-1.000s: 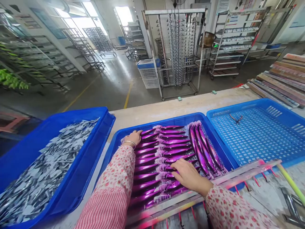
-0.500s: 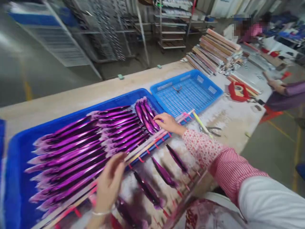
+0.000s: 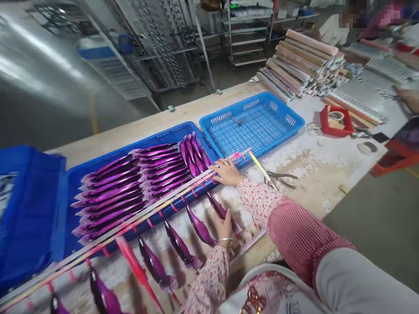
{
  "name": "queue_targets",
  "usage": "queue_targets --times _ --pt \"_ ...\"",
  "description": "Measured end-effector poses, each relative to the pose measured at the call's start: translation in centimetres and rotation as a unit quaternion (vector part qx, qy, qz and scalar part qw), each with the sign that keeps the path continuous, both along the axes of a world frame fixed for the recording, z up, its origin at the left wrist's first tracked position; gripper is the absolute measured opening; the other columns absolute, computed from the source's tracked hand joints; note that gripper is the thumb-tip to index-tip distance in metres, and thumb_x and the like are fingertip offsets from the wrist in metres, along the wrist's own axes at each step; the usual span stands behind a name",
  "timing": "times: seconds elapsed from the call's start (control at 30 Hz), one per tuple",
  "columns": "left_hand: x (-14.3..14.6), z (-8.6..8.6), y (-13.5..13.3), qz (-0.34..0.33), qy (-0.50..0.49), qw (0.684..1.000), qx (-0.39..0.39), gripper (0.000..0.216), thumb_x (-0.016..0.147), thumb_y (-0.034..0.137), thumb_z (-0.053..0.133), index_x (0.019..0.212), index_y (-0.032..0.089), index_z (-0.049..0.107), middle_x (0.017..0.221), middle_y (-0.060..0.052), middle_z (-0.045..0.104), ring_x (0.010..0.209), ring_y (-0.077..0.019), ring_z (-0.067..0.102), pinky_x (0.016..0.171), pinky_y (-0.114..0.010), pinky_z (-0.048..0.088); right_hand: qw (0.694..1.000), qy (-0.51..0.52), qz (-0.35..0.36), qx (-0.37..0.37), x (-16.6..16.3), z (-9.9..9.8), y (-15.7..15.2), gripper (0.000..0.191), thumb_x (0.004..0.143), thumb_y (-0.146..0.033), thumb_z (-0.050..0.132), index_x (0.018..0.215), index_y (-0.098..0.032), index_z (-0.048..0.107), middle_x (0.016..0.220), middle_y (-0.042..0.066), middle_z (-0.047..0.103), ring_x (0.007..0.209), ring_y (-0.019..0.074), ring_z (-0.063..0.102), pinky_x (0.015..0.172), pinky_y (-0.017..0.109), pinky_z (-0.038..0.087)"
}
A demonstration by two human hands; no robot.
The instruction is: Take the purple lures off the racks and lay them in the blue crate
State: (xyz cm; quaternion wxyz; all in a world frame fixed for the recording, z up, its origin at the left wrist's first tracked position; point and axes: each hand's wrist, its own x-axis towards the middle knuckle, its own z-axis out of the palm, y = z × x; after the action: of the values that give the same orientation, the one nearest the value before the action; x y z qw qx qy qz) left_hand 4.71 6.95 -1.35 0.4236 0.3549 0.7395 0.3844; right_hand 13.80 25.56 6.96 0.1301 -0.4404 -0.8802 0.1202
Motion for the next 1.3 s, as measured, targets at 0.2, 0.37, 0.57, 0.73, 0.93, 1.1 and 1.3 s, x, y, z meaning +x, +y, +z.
queue_targets --times 0.2,0.37,0.57,0.73,0.93,1.1,1.3 --pt "0.9 -0.5 0.0 0.037 0.071 0.997 0.019 0.039 0.088 0.041 0.052 0.121 0.019 0.050 0.099 -0.009 0.065 0.098 -0.0255 0.065 0.091 -0.040 0.053 1.000 0.019 0.024 0.003 0.2 -1.1 0.5 0.049 0.100 -0.040 0.048 0.147 -0.027 0.046 0.146 0.010 0.048 0.138 0.0293 0.032 0.117 0.052 0.015" --pt "0.7 -0.4 0.1 0.048 0.066 0.995 0.050 0.033 0.085 0.039 0.055 0.111 0.020 0.054 0.092 -0.007 0.065 0.093 -0.0241 0.065 0.088 -0.037 0.053 0.999 0.022 0.025 0.003 0.2 -1.4 0.7 0.050 0.100 -0.042 0.048 0.148 -0.026 0.046 0.145 0.010 0.049 0.137 0.0308 0.032 0.117 0.052 0.014" --pt "1.0 0.3 0.3 0.065 0.060 0.995 0.043 0.032 0.083 0.038 0.057 0.107 0.018 0.054 0.083 -0.004 0.063 0.082 -0.0221 0.064 0.081 -0.037 0.054 1.000 0.015 0.023 0.009 0.2 -1.5 0.9 0.051 0.099 -0.043 0.048 0.147 -0.026 0.047 0.145 0.010 0.049 0.137 0.0305 0.032 0.116 0.052 0.015" --pt "1.0 -0.1 0.5 0.067 0.055 0.995 0.057 0.029 0.082 0.036 0.057 0.105 0.018 0.054 0.079 -0.003 0.061 0.080 -0.0217 0.063 0.079 -0.036 0.053 1.000 0.013 0.019 0.010 0.1 -1.5 0.9 0.052 0.098 -0.046 0.050 0.147 -0.026 0.047 0.144 0.010 0.049 0.136 0.0301 0.032 0.116 0.051 0.015" --pt "0.5 -0.1 0.4 0.037 0.030 0.997 0.053 0.031 0.083 0.034 0.056 0.109 0.016 0.054 0.085 -0.006 0.064 0.085 -0.0220 0.065 0.082 -0.035 0.052 1.000 0.015 0.000 0.010 0.1 -1.2 0.8 0.053 0.096 -0.051 0.054 0.143 -0.027 0.052 0.141 0.011 0.052 0.133 0.0291 0.035 0.116 0.052 0.015" --pt "0.1 0.2 -0.4 0.035 0.014 0.997 0.061 0.039 0.083 0.041 0.057 0.114 0.018 0.055 0.085 -0.005 0.066 0.089 -0.0237 0.067 0.084 -0.037 0.053 0.999 0.000 -0.031 0.034 -1.3 -0.1 0.4 0.058 0.090 -0.059 0.061 0.138 -0.027 0.056 0.139 0.013 0.051 0.133 0.0319 0.035 0.115 0.054 0.015" --pt "-0.1 -0.1 -0.6 0.036 0.023 0.997 0.069 0.041 0.081 0.046 0.058 0.112 0.019 0.055 0.095 -0.010 0.068 0.090 -0.0265 0.066 0.085 -0.041 0.052 0.992 -0.050 0.108 0.035 -3.5 0.2 1.3 0.060 0.089 -0.057 0.063 0.140 -0.025 0.054 0.127 0.011 0.061 0.122 0.0291 0.046 0.104 0.043 0.030"
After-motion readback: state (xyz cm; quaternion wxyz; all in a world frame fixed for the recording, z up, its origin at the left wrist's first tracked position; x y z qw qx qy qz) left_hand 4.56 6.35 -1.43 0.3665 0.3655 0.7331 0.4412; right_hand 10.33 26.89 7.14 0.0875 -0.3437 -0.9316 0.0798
